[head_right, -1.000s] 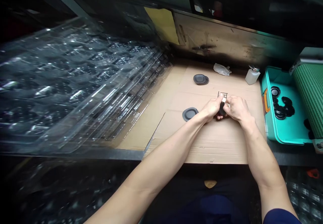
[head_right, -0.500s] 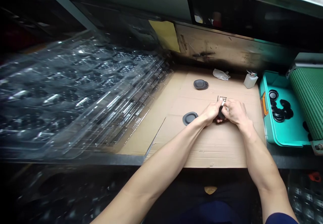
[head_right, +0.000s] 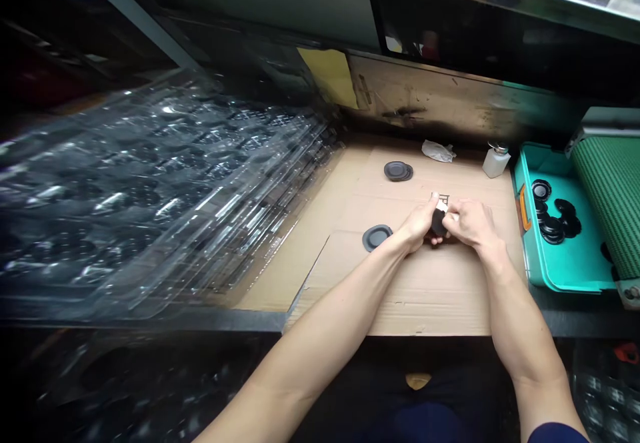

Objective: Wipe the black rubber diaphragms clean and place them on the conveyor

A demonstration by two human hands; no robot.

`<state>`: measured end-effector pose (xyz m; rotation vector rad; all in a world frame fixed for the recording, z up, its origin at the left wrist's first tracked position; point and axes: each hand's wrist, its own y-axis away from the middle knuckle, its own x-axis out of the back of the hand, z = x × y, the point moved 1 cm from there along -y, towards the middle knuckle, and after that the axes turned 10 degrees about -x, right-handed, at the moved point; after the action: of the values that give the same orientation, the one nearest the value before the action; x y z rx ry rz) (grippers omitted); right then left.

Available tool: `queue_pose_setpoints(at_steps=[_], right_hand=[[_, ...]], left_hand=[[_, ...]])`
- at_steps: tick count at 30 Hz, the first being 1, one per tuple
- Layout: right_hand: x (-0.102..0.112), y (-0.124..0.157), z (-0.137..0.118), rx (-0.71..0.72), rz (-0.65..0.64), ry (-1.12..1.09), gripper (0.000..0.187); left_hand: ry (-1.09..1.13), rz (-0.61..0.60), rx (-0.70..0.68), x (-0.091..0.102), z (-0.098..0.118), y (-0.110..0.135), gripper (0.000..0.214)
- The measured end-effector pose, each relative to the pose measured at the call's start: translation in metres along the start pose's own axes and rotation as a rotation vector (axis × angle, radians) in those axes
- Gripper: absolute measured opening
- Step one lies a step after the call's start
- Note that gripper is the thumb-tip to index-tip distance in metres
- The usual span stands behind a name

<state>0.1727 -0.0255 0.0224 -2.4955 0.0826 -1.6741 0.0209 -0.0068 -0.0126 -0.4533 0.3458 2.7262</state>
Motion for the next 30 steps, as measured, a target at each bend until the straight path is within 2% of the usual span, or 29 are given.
queue_pose_setpoints(at_steps=[4,6,11,18,22,27,30], right_hand=[[0.0,-0.006,0.013,-0.132,0.272,-0.16,0.028],[-0.002,-0.01,0.022,-0.222,0.343,-0.168,0.029],[-0.01,-0.016,0.036,-0.342,0.339,-0.134,0.03],[-0.017,-0.019,0.045,-0.391,0.305,-0.103,0.032],[-0.02,-0.02,0.05,-0.425,0.289,-0.068,0.034],[-0.025,-0.02,0.052,-0.467,0.274,-0.01,0.035],[-0.028,-0.02,0.052,-0.485,0.261,-0.021,0.035]], left_hand=[[0.341,0.096,0.175,0.013,0.011,-0.009,0.078],[0.465,0.136,0.252,0.02,0.017,-0.012,0.078],[0.566,0.153,0.304,0.026,0.022,-0.013,0.081],[0.537,0.142,0.325,0.024,0.023,-0.011,0.081],[0.448,0.115,0.229,0.02,0.019,-0.011,0.076],[0.272,0.079,-0.097,0.017,0.022,-0.005,0.039],[0.17,0.118,-0.205,0.028,0.031,0.009,0.034]])
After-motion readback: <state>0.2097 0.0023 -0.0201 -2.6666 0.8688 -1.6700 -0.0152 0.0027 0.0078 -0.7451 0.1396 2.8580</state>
